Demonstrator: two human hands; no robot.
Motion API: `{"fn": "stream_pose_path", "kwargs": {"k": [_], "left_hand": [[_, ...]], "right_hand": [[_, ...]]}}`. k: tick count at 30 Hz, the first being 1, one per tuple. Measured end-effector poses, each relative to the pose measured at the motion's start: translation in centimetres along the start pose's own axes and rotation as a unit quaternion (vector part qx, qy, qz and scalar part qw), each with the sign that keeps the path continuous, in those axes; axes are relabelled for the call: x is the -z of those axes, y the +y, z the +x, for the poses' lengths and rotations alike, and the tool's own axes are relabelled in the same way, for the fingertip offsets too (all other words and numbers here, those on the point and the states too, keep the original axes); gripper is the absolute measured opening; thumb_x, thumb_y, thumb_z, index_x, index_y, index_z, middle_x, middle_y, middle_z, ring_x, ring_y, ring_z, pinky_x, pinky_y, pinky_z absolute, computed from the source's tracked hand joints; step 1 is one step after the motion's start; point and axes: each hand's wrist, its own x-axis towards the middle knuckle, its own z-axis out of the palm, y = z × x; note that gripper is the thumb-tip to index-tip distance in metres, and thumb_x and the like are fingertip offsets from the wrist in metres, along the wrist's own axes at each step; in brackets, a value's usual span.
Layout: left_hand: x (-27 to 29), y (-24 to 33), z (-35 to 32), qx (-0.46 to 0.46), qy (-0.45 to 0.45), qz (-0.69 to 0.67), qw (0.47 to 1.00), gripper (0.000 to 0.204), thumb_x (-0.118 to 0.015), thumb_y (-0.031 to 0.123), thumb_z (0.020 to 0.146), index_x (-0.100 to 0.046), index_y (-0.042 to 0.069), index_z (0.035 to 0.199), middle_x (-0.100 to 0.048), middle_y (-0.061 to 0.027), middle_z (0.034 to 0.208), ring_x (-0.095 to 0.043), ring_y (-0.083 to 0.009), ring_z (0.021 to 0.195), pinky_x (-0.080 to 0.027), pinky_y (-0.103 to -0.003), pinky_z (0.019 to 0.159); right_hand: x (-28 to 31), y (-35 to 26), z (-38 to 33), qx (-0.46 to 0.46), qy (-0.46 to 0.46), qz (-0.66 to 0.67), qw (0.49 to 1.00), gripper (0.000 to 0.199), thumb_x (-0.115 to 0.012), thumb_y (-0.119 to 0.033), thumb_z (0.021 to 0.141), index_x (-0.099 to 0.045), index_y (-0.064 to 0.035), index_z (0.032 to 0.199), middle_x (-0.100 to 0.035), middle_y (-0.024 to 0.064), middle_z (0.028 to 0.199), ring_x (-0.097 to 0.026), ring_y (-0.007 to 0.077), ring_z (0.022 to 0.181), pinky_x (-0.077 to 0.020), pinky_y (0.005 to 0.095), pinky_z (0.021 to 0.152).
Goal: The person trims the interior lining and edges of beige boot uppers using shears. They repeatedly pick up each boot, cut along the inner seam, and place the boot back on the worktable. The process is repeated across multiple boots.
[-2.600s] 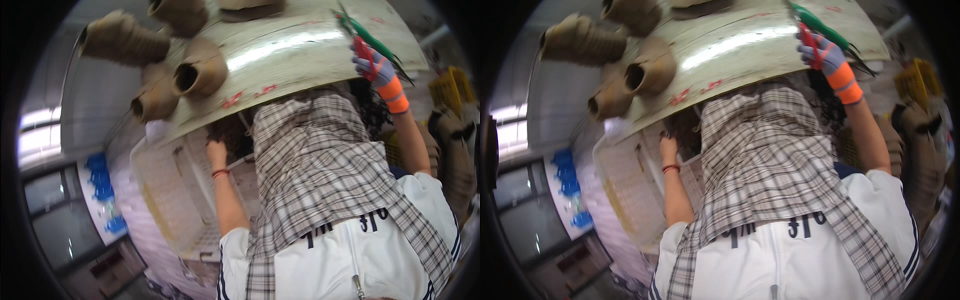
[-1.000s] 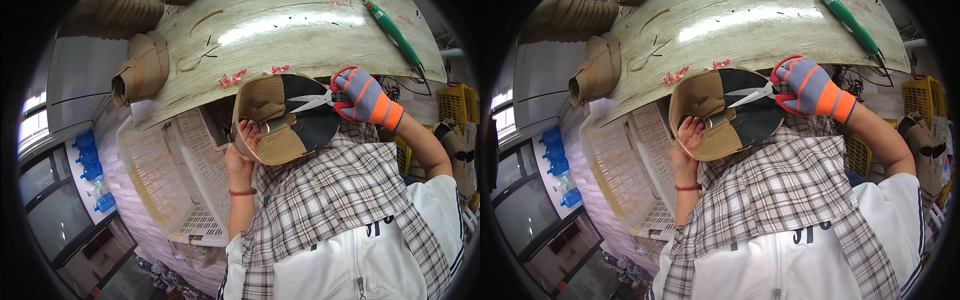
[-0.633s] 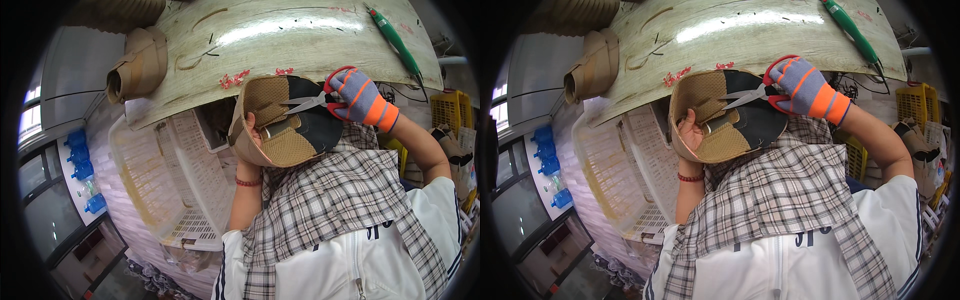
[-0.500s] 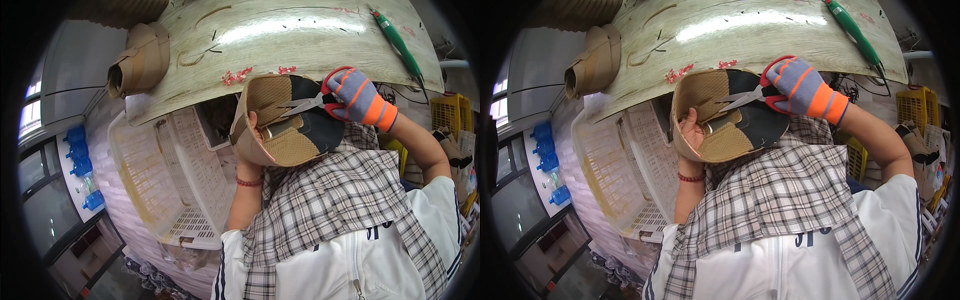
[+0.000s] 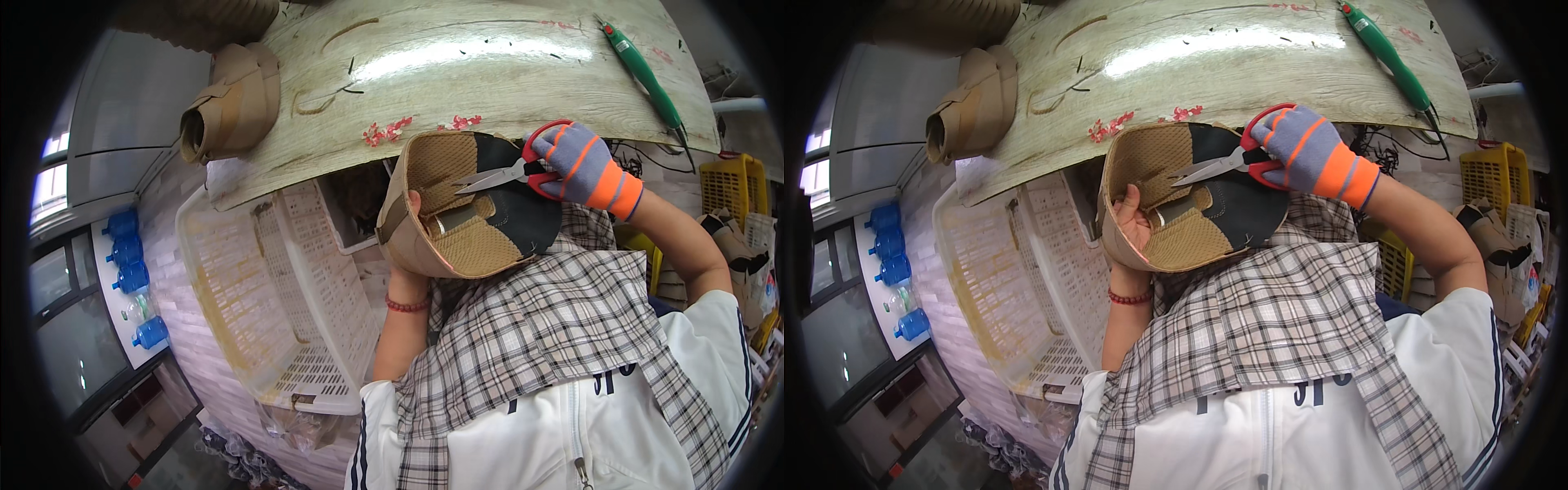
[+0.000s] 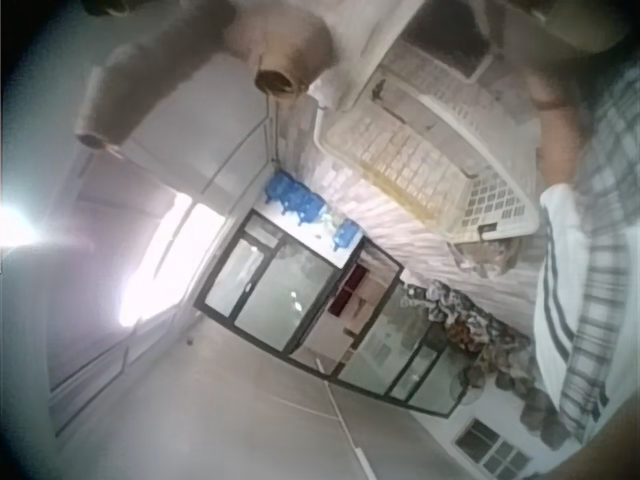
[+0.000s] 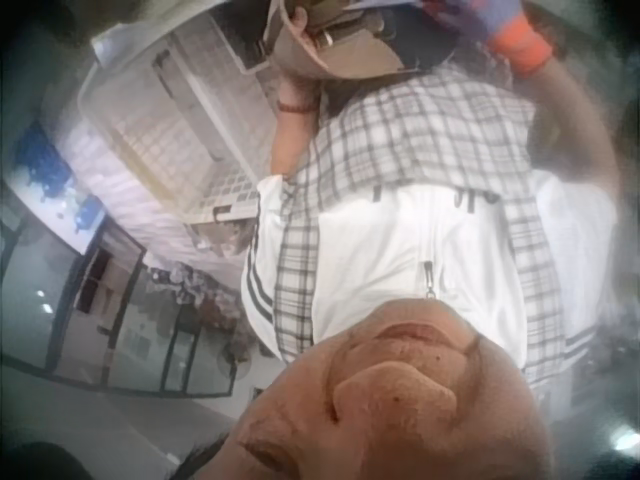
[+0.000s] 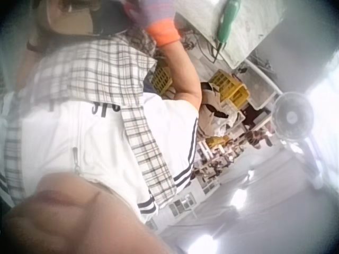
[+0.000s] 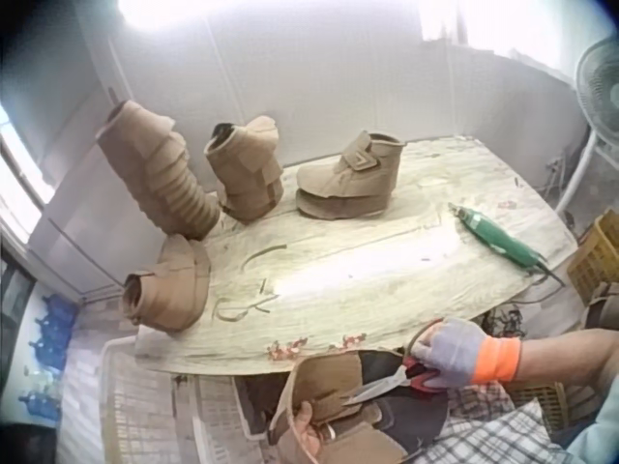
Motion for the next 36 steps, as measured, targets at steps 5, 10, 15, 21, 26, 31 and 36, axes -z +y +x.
{"fn": "stream_pose_path", "kwargs": {"k": [5, 10, 15, 21, 26, 31, 36], "left_hand": [[-0.9, 1.0, -0.3, 0.011, -0.02, -0.014, 1.0, 0.04, -0.064, 0.01, 0.097, -0.053, 0.003, 0.134, -0.061, -0.0124, 0.13, -0.06, -0.0253, 0.118, -0.055, -0.042, 0.098], [-1.6, -0.7, -0.9, 0.025, -0.041, -0.105, 0.993, 0.043, -0.062, 0.016, 0.099, -0.049, 0.003, 0.138, -0.059, -0.0128, 0.134, -0.059, -0.0267, 0.121, -0.054, -0.044, 0.101], [-1.5, -0.7, -0.4, 0.022, -0.065, -0.107, 0.992, 0.045, -0.058, 0.02, 0.101, -0.046, 0.004, 0.142, -0.055, -0.0127, 0.139, -0.056, -0.0279, 0.125, -0.052, -0.047, 0.103], [-0.9, -1.0, -0.1, 0.013, -0.033, -0.053, 0.998, 0.046, -0.056, 0.021, 0.102, -0.044, 0.006, 0.144, -0.053, -0.0117, 0.141, -0.055, -0.0285, 0.126, -0.051, -0.048, 0.104], [-1.3, -1.0, 0.1, 0.003, -0.026, -0.026, 0.999, 0.046, -0.057, 0.021, 0.102, -0.044, 0.007, 0.143, -0.054, -0.0115, 0.14, -0.056, -0.0284, 0.125, -0.051, -0.048, 0.104], [-1.7, -1.0, 0.1, 0.009, -0.055, -0.026, 0.998, 0.046, -0.056, 0.021, 0.102, -0.044, 0.008, 0.143, -0.054, -0.0115, 0.139, -0.056, -0.0284, 0.124, -0.051, -0.048, 0.104], [-1.2, -1.1, 0.2, 0.008, -0.051, -0.037, 0.998, 0.046, -0.057, 0.021, 0.101, -0.044, 0.008, 0.143, -0.055, -0.0114, 0.139, -0.055, -0.0285, 0.125, -0.051, -0.049, 0.104]], "right_hand": [[-0.7, 0.6, 0.0, 0.042, 0.045, -0.093, 0.994, 0.038, -0.08, -0.031, 0.075, -0.066, -0.0115, 0.104, -0.066, 0.007, 0.091, -0.065, 0.0289, 0.086, -0.0532, 0.0402, 0.075], [-0.3, 3.2, -2.1, 0.002, 0.094, -0.101, 0.991, 0.035, -0.08, -0.032, 0.075, -0.065, -0.0137, 0.1, -0.066, 0.0076, 0.082, -0.066, 0.0295, 0.082, -0.0534, 0.0403, 0.07], [0.6, 1.1, -0.8, 0.015, 0.059, -0.042, 0.997, 0.034, -0.082, -0.03, 0.073, -0.067, -0.0132, 0.098, -0.067, 0.0065, 0.089, -0.065, 0.0293, 0.088, -0.053, 0.0405, 0.077], [-1.1, 2.4, 0.2, 0.009, 0.02, -0.012, 1.0, 0.038, -0.082, -0.028, 0.07, -0.066, -0.0128, 0.101, -0.065, 0.0081, 0.09, -0.063, 0.0294, 0.091, -0.052, 0.0405, 0.077], [-0.2, 1.4, 1.0, 0.029, 0.049, 0.008, 0.998, 0.032, -0.079, -0.025, 0.074, -0.068, -0.011, 0.1, -0.068, 0.008, 0.092, -0.066, 0.0294, 0.091, -0.0535, 0.0395, 0.08], [-0.2, -0.5, 3.4, 0.082, 0.028, 0.002, 0.996, 0.034, -0.078, -0.023, 0.074, -0.068, -0.0099, 0.103, -0.068, 0.0108, 0.098, -0.066, 0.0293, 0.092, -0.0531, 0.0392, 0.084], [-0.7, -0.2, 3.8, 0.091, 0.021, -0.074, 0.993, 0.033, -0.079, -0.02, 0.072, -0.069, -0.0113, 0.103, -0.07, 0.009, 0.093, -0.067, 0.03, 0.09, -0.0554, 0.0392, 0.078]]}}
